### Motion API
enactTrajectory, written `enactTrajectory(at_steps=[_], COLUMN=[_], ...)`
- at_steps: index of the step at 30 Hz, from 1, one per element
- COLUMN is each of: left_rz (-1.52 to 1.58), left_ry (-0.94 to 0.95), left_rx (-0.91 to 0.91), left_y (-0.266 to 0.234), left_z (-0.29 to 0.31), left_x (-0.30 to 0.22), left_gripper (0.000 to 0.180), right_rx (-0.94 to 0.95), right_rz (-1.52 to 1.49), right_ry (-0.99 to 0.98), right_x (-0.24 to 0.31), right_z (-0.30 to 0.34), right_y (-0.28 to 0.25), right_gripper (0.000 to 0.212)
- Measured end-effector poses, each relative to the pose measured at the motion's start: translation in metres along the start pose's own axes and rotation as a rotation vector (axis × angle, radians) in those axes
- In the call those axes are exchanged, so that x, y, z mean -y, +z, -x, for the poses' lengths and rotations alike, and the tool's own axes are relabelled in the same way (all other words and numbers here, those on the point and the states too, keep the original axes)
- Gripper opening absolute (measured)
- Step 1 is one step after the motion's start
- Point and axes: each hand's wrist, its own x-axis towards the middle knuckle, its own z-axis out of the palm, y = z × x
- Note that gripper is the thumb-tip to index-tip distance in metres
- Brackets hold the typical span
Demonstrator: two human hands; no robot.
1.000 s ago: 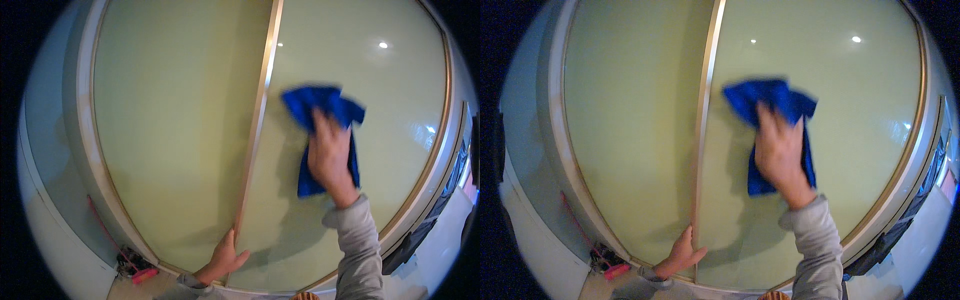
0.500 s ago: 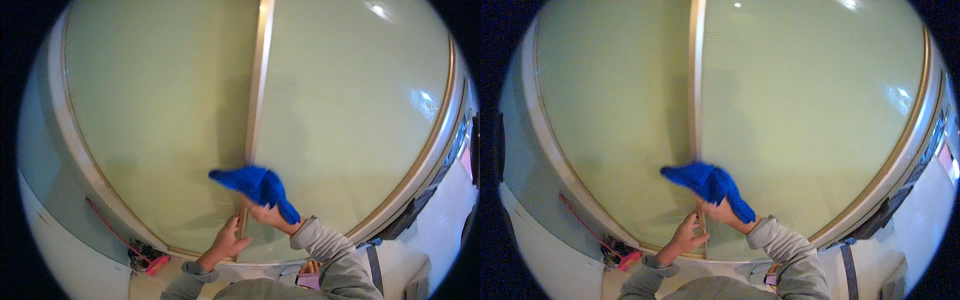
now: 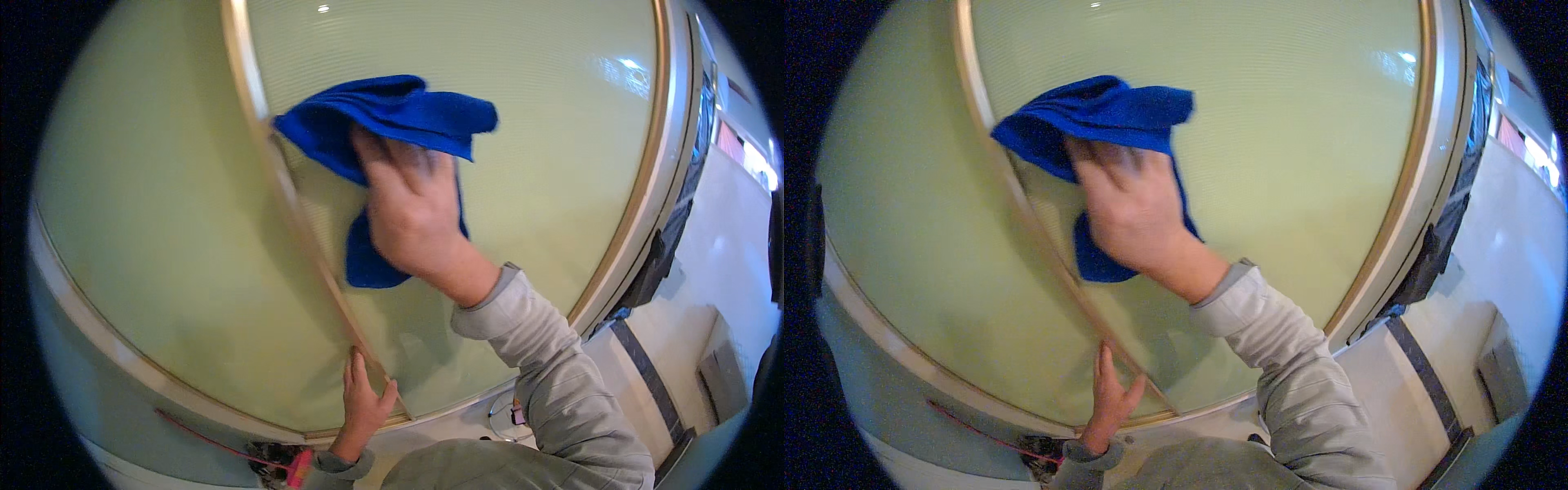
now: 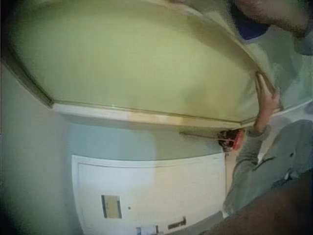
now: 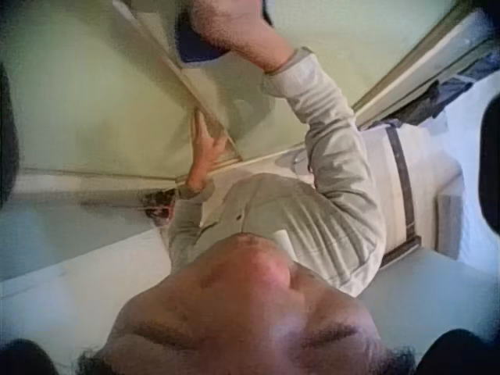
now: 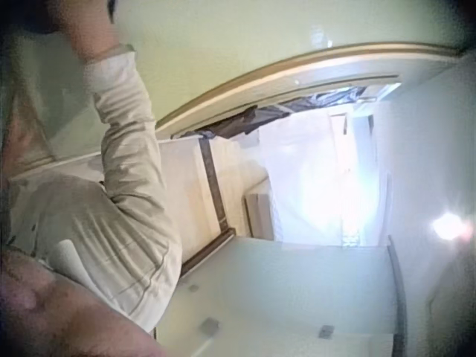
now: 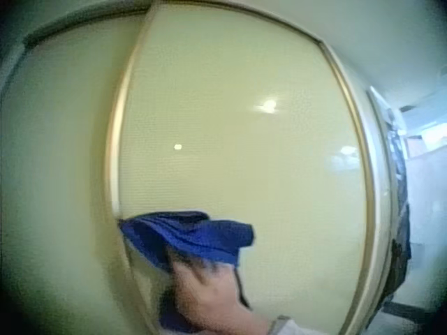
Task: The person wipes wooden hangers with a blue cloth and places them back into a closet. Then the person wipes the frosted glass closet door with the blue cloth and finishes by wiping it with a purple cloth.
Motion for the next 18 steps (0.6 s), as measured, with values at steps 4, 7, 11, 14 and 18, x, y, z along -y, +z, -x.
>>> enactTrajectory(at_steps=[4,7,11,14,18], left_rz=[-0.086,-0.197,-0.322,-0.38,-0.617], left_ry=[0.18,0.335,0.684,0.805,0.704], left_rx=[-0.273,-0.412,-0.435,-0.421,-0.468], left_y=[-0.002,0.002,-0.005,-0.001,-0.028], left_z=[-0.027,-0.041,-0.057,-0.113,-0.167], left_x=[-0.048,-0.059,-0.071,-0.111,-0.174], left_gripper=[0.089,0.088,0.089,0.086,0.084], right_rx=[0.227,0.376,0.372,0.284,0.035], right_rz=[-0.165,-0.276,-0.251,-0.171,-0.039], right_ry=[-0.082,-0.158,-0.134,-0.121,-0.036], right_x=[0.02,0.027,0.011,-0.033,-0.058], right_z=[0.062,0.12,0.111,0.072,-0.031], right_y=[0.001,-0.014,-0.026,-0.024,-0.031], right_gripper=[0.051,0.046,0.047,0.043,0.052])
